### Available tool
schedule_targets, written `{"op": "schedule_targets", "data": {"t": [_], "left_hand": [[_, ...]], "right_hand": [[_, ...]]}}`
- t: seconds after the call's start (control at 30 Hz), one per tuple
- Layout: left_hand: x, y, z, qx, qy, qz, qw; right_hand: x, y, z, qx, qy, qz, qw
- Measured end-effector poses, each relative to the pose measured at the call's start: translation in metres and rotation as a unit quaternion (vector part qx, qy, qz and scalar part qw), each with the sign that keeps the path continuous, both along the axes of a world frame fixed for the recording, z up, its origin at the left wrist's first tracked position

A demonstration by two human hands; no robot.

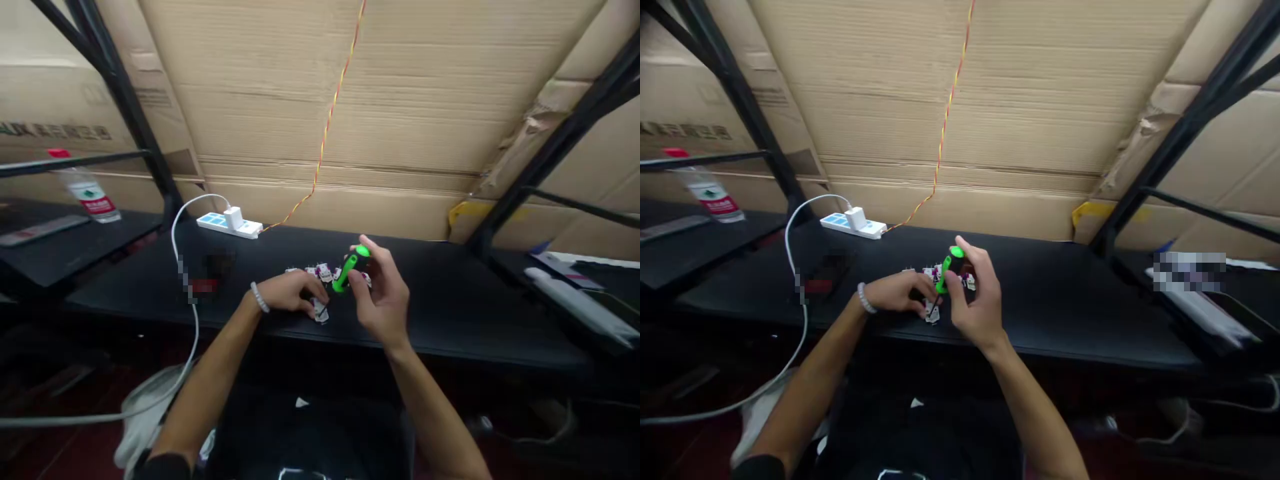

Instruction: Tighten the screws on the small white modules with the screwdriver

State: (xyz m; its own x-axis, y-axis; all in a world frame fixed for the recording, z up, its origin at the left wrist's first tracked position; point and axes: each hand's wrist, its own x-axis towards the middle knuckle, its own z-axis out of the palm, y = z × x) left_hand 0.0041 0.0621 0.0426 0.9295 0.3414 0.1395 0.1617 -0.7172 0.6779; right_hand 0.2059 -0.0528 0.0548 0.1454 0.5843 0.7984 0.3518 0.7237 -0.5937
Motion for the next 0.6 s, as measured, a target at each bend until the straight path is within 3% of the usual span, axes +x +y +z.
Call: {"op": "schedule_targets", "data": {"t": [0.13,0.33,0.5,0.6], "left_hand": [[0.0,0.001,0.0,0.006,0.005,0.002,1.0],[0.0,0.001,-0.001,0.009,-0.001,0.0,1.0],[0.001,0.0,-0.001,0.006,-0.009,-0.009,1.0],[0.0,0.0,-0.001,0.005,-0.011,0.004,1.0]], "right_hand": [[0.003,-0.002,0.001,-0.015,0.001,0.075,0.997],[0.001,-0.003,0.006,0.013,-0.035,-0.066,0.997],[-0.007,-0.002,0.0,-0.025,0.005,0.072,0.997],[-0.009,-0.002,-0.002,-0.006,-0.008,0.053,0.999]]}}
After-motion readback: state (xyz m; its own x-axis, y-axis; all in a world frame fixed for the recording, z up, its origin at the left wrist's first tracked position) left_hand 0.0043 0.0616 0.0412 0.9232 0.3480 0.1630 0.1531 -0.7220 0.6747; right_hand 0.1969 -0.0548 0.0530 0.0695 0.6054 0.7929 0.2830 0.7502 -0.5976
